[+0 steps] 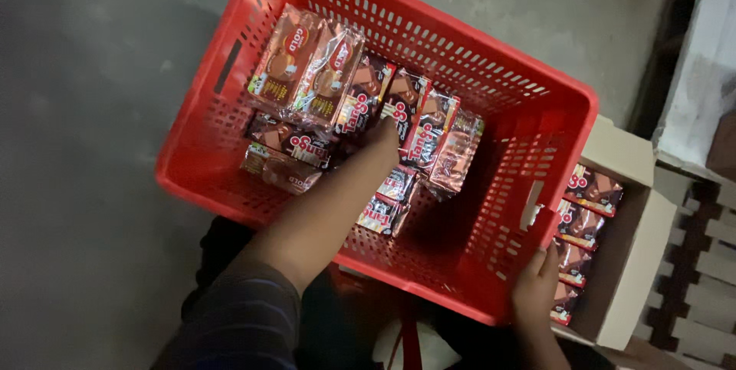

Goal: The person transfers individually wrapped Tango chocolate bars from a cardboard box into a red plastic basket. They arrange the bars in rows within the basket and then close the cardboard box flaps.

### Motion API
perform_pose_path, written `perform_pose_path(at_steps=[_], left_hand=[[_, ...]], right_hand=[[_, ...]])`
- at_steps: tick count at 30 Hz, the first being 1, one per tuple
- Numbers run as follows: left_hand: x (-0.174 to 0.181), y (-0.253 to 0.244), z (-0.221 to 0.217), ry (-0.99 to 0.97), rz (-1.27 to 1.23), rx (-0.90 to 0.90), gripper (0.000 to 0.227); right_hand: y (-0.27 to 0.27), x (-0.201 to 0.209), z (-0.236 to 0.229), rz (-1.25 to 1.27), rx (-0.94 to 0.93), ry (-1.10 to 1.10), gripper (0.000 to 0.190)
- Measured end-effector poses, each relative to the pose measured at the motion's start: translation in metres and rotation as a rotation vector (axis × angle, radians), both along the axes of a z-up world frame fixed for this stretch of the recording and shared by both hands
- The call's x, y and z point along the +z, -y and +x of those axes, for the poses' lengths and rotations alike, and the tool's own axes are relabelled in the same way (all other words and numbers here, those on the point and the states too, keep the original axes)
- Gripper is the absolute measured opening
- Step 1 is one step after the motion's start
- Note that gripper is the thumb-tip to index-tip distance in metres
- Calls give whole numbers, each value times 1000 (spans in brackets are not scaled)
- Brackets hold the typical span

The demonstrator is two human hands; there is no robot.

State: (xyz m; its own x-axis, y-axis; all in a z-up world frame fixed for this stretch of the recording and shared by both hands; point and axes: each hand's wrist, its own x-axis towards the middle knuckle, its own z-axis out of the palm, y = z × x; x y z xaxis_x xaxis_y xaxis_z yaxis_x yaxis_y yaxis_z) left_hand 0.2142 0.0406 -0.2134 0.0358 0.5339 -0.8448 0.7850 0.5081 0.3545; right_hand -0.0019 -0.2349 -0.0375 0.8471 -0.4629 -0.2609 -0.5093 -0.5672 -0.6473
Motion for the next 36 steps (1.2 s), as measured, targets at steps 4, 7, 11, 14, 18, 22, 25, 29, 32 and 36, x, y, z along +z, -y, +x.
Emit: perform_pose_path(at_steps=[4,7,11,14,18,22,25,29,32,36], left_hand=[[50,-3,-4,-28,174,-900,48],[86,-6,-10,107,126,-174,62],[168,-32,-31,561,-125,-114,50],[128,-41,-39,599,-8,-60,25],[213,-43,-103,698,-61,-40,40],[233,-18,-180,794,-22,-277,39],[260,18,-242,945,-100,-256,46],[305,45,-284,971,-413,-206,44],[279,55,-302,977,-482,-295,29],[264,70,-321,1003,-594,-339,32]], right_hand=[[4,-6,1,26,-6,9,45],[5,-9,-1,-5,7,17,47],[-2,-3,4,-3,-70,-83,63],[-48,51,2,-87,17,-4,51],[-10,-4,6,-16,35,76,49],[12,-39,9,5,32,139,46],[15,-39,-2,-29,23,401,29],[-12,23,-42,182,1,646,33],[-30,66,-84,793,-124,629,39],[0,52,-130,1123,-168,543,36]])
